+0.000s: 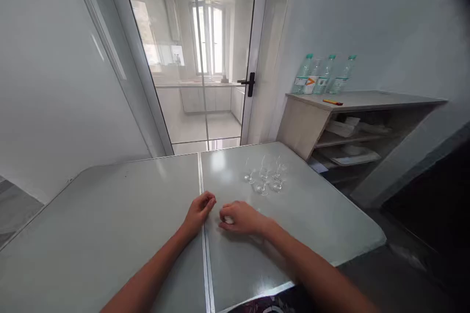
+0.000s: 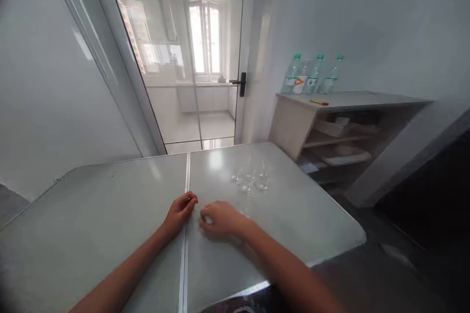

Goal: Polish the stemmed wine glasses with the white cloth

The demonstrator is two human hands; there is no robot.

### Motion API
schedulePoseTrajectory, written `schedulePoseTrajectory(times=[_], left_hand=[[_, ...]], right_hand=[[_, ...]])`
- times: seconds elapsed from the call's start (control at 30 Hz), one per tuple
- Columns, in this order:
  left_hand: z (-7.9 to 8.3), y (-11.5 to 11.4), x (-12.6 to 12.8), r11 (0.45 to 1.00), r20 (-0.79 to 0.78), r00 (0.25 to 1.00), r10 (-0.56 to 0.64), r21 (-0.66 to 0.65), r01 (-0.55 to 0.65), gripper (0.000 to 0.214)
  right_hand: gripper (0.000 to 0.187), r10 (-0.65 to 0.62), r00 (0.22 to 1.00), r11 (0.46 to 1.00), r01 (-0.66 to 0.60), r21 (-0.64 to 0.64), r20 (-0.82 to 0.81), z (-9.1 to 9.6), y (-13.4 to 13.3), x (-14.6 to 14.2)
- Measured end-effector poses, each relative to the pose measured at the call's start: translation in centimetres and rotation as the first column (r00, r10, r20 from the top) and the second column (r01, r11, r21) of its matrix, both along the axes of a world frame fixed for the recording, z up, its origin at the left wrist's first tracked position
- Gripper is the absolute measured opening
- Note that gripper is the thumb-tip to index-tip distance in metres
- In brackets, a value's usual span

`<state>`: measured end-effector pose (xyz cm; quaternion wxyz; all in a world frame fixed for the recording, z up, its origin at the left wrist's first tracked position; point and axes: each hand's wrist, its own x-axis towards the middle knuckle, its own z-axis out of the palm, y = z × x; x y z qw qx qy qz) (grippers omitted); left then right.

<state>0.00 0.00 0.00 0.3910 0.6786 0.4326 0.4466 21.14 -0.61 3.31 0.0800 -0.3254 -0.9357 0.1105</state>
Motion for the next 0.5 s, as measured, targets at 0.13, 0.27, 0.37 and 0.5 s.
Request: schedulePoseTrajectory(times=[0.13, 0.27, 0.37, 0.5], left_hand=[[-0.7, -0.5, 0.5, 0.999, -0.113, 0.993, 0.021, -0.026, -0.024, 0.036], [-0.3, -0.8, 0.7, 0.998, -0.122, 0.992, -0.03, -0.051, 0.024, 0.034], [0.1, -0.7, 0.8, 0.997, -0.107, 0.994, -0.033, -0.066, 0.026, 0.034], [0.1, -0.6, 0.8, 0.998, -0.114, 0.993, -0.03, -0.062, 0.023, 0.033]], right_hand=[[0.02, -0.075, 0.997, 0.997, 0.074, 0.036, 0.03, -1.9, -0.5, -2.6], [0.018, -0.134, 0.99, 0.989, 0.137, 0.06, -0.049, -2.6, -1.2, -3.1], [0.017, -0.147, 0.985, 0.988, 0.151, 0.034, -0.085, -2.5, -1.4, -3.0], [0.017, -0.178, 0.975, 0.984, 0.175, -0.033, -0.129, -2.1, -0.9, -2.9]])
